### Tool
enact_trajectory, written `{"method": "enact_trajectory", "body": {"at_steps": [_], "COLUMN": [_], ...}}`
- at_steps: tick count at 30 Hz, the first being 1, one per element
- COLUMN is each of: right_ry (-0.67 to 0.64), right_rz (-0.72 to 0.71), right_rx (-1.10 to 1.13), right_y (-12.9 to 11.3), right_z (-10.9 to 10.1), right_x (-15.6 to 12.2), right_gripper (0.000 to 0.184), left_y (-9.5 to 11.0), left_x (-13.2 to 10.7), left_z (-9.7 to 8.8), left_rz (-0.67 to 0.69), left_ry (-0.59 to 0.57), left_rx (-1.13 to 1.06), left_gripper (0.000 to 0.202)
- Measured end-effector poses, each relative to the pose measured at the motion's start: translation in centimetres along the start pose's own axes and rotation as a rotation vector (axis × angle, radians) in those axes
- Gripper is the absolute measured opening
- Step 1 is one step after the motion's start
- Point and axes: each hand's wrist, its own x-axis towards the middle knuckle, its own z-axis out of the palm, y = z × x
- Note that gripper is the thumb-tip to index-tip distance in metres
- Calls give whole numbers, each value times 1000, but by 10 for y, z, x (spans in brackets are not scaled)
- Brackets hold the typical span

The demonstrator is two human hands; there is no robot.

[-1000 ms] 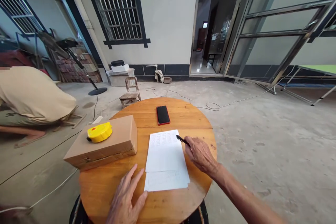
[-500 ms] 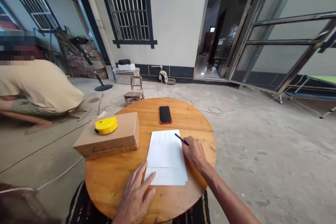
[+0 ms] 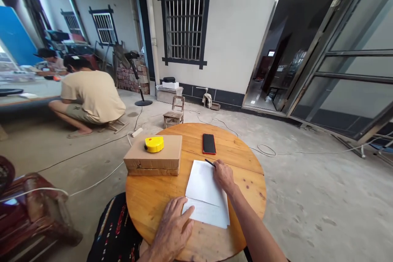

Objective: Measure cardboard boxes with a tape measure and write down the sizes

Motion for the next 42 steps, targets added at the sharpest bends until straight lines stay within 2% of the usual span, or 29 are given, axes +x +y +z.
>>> {"method": "enact_trajectory", "body": {"at_steps": [7, 16, 24, 29, 33, 37, 42], "right_ry": [102, 186, 193, 132, 122, 127, 40], "right_rz": [2, 101, 120, 132, 153, 127, -66], "right_rx": [48, 208, 274, 235, 200, 152, 88], "right_y": [9, 27, 29, 31, 33, 25, -9], "right_z": [13, 22, 16, 14, 13, 9, 3], "right_x": [-11, -5, -9, -11, -13, -14, -4], "right_gripper": [27, 31, 34, 28, 30, 34, 37], "left_y": [4, 9, 9, 13, 13, 12, 7], "left_x": [1, 3, 5, 6, 7, 5, 2], "left_z": [-4, -7, -6, -8, -7, -5, -3], "left_rz": [3, 96, 132, 123, 141, 104, 58], "left_ry": [-40, -59, -200, -213, -203, -156, -171], "left_rx": [32, 194, 242, 246, 233, 180, 138], "left_gripper": [34, 33, 34, 33, 33, 33, 33]}}
